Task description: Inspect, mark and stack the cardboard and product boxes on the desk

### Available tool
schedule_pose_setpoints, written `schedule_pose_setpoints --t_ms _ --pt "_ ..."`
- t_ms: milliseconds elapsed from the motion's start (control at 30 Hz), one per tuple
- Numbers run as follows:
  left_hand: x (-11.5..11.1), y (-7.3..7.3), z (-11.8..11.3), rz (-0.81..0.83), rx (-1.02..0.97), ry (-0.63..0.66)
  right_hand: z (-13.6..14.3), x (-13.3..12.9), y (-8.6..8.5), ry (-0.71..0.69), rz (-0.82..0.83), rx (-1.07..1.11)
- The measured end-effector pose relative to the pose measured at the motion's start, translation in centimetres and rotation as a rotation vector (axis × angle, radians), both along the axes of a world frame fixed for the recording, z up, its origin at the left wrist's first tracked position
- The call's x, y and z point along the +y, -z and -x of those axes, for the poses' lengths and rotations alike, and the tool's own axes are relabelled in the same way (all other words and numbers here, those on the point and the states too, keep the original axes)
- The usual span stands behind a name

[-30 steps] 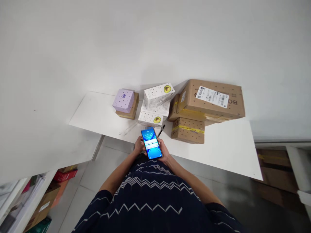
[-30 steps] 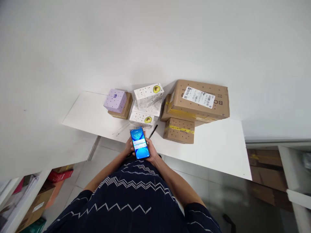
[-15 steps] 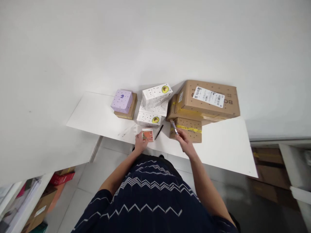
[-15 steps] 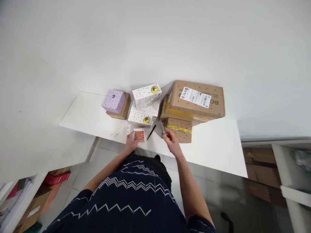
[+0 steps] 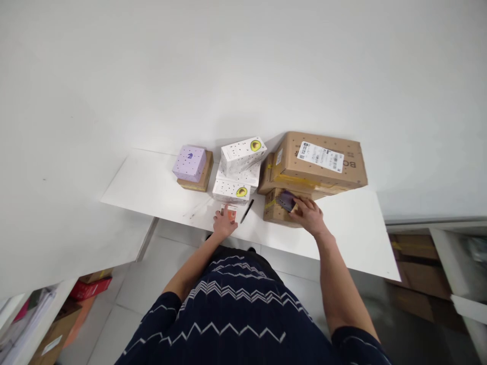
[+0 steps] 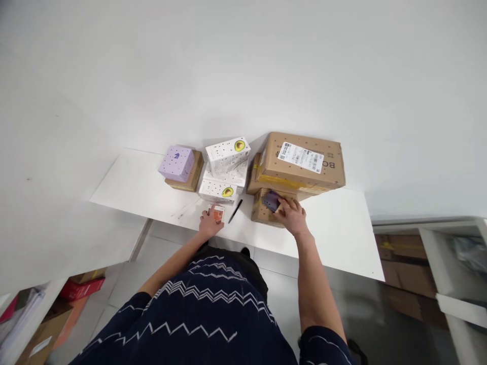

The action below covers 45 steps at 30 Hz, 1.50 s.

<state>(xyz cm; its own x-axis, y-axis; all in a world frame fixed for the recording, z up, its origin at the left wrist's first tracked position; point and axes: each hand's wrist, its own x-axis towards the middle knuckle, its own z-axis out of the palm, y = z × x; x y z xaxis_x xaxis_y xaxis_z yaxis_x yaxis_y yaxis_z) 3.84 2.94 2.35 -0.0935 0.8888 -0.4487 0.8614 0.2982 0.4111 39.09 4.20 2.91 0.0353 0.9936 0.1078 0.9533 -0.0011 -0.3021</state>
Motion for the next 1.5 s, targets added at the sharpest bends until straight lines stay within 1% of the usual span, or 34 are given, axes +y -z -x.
schedule_pose_setpoints --t_ms 100,167,233,300,367,433,500,533,567,633,700,767,833,900,967,1000,1067,1133,1167,1267,1367,1433,1500 --pt "-0.9 -0.9 1.7 0.016 0.005 0.052 1.4 -0.6 -0.8 0.074 -0.066 -0.019" --pt "-1.7 -2.1 3.3 0.033 -0.008 0.070 2.5 -1.3 -1.6 0.088 -0.132 0.023" --pt "-2.4 -4.0 4.9 0.017 -0.046 0.090 3.7 -2.1 -2.2 0.048 -0.192 0.091" --pt "-2.5 -6.5 5.9 -0.082 -0.084 0.136 4.7 -2.7 -2.7 0.014 -0.249 0.167" --pt "-1.5 -9.3 6.2 -0.221 -0.100 0.213 5.7 -3.2 -2.9 0.016 -0.302 0.238" --pt "0.7 -11.6 5.6 -0.341 -0.090 0.313 6.6 -3.4 -3.1 0.024 -0.342 0.296" --pt "3.7 -13.0 4.5 -0.436 -0.063 0.384 7.4 -3.5 -3.2 0.021 -0.364 0.333" --pt "5.3 -13.3 3.8 -0.470 -0.055 0.419 7.7 -3.5 -3.3 0.014 -0.368 0.345" --pt "6.9 -13.3 3.1 -0.496 -0.052 0.447 8.0 -3.6 -3.3 0.005 -0.370 0.355" --pt "9.3 -12.8 1.8 -0.560 -0.053 0.463 8.4 -3.8 -3.5 -0.014 -0.367 0.377" --pt "10.8 -11.9 1.2 -0.643 -0.066 0.452 8.7 -4.2 -3.5 -0.019 -0.369 0.402" --pt "11.5 -11.4 1.6 -0.710 -0.068 0.390 9.1 -4.8 -3.5 -0.001 -0.373 0.422" --pt "12.0 -11.4 3.2 -0.730 -0.012 0.257 9.7 -5.5 -3.3 0.025 -0.366 0.441" --pt "13.0 -11.8 5.9 -0.701 0.121 0.080 10.6 -6.1 -3.0 0.042 -0.342 0.474" --pt "14.5 -12.1 9.1 -0.633 0.267 -0.099 11.7 -6.6 -2.8 0.048 -0.308 0.522" --pt "15.3 -12.1 10.6 -0.581 0.300 -0.136 12.3 -6.8 -2.8 0.048 -0.287 0.549" --pt "16.8 -11.8 13.1 -0.445 0.301 -0.159 13.6 -7.0 -2.7 0.035 -0.231 0.603" --pt "17.8 -11.2 14.6 -0.326 0.281 -0.145 14.7 -7.1 -2.6 0.008 -0.175 0.642" --pt "18.1 -10.9 15.0 -0.297 0.264 -0.136 15.2 -7.1 -2.6 -0.008 -0.156 0.650" --pt "18.0 -10.4 15.1 -0.321 0.192 -0.141 16.3 -7.2 -2.2 -0.062 -0.143 0.637" --pt "16.5 -10.8 15.0 -0.381 0.099 -0.226 16.6 -7.3 -1.7 -0.122 -0.148 0.591" --pt "14.1 -11.2 15.4 -0.423 0.012 -0.285 16.6 -7.4 -1.5 -0.149 -0.141 0.566" --pt "10.6 -11.3 16.3 -0.483 -0.090 -0.298 16.7 -7.4 -1.5 -0.171 -0.120 0.575"
